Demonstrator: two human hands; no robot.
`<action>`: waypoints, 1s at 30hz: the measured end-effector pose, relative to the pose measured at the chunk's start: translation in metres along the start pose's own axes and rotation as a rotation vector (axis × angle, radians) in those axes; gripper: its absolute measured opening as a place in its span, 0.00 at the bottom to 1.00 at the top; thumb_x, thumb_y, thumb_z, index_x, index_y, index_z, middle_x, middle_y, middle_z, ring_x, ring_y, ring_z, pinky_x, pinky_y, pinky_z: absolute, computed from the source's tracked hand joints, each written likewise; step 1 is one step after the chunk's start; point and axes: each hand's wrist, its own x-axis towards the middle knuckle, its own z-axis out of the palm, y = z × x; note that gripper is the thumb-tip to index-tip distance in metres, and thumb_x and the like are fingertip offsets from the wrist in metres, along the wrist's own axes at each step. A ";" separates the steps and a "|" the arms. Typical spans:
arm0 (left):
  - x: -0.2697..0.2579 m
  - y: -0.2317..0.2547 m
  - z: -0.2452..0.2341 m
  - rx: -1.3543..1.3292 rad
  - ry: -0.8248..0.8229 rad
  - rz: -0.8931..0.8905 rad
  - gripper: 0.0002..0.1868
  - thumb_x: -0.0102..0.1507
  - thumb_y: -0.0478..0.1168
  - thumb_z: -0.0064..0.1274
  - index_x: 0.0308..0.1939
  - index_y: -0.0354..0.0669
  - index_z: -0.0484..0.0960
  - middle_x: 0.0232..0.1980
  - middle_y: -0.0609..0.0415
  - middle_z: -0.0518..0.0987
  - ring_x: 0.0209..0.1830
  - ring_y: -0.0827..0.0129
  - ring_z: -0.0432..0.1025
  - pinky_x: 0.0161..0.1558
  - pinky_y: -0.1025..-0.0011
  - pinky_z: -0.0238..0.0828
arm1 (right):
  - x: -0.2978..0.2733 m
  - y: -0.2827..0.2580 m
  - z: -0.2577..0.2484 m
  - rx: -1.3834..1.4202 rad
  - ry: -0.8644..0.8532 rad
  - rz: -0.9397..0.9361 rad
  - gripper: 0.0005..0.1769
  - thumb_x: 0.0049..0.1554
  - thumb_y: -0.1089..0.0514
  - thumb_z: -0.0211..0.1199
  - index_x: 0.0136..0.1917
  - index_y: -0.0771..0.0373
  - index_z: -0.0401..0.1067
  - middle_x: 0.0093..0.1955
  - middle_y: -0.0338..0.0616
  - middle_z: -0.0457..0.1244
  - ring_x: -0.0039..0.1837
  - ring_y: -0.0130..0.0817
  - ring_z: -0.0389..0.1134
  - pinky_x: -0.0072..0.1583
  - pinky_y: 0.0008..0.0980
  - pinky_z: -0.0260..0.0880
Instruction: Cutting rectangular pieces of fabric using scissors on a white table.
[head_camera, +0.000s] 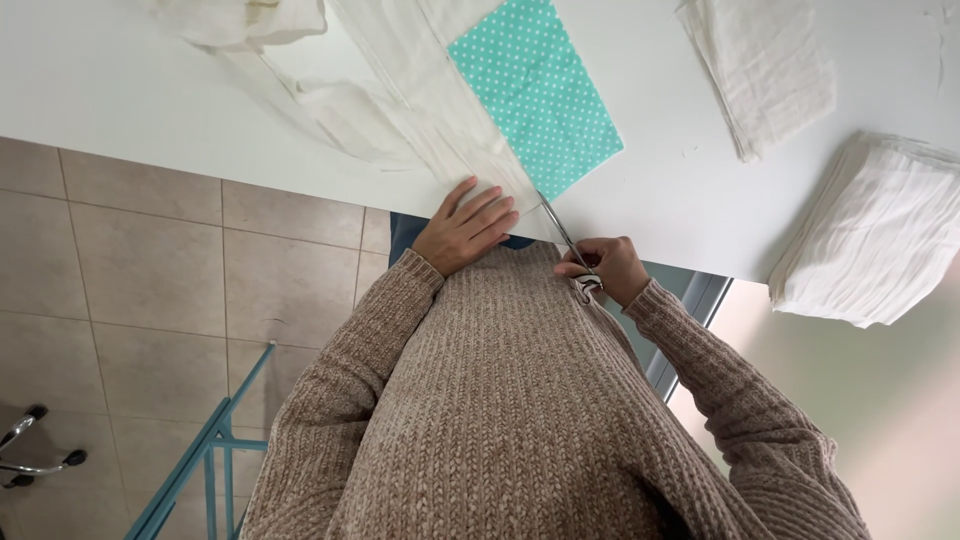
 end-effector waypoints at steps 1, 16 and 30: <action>0.000 -0.001 0.001 -0.003 0.007 0.003 0.15 0.66 0.43 0.58 0.56 0.46 0.82 0.63 0.51 0.79 0.63 0.59 0.74 0.66 0.49 0.69 | 0.000 -0.004 -0.001 -0.003 -0.006 0.012 0.12 0.47 0.52 0.78 0.35 0.60 0.79 0.22 0.42 0.65 0.23 0.23 0.60 0.28 0.19 0.59; -0.001 -0.003 0.001 -0.035 0.029 -0.012 0.14 0.67 0.42 0.57 0.55 0.45 0.82 0.62 0.52 0.80 0.62 0.58 0.74 0.65 0.48 0.71 | 0.020 -0.009 -0.013 0.008 -0.110 0.102 0.12 0.47 0.54 0.78 0.38 0.63 0.79 0.22 0.46 0.65 0.22 0.27 0.62 0.27 0.22 0.62; -0.001 -0.006 -0.001 -0.055 0.058 0.003 0.09 0.68 0.41 0.55 0.49 0.44 0.83 0.58 0.53 0.82 0.59 0.59 0.76 0.64 0.49 0.72 | 0.030 -0.015 -0.007 0.005 -0.103 0.119 0.13 0.48 0.53 0.78 0.38 0.64 0.80 0.24 0.48 0.66 0.22 0.29 0.63 0.27 0.25 0.62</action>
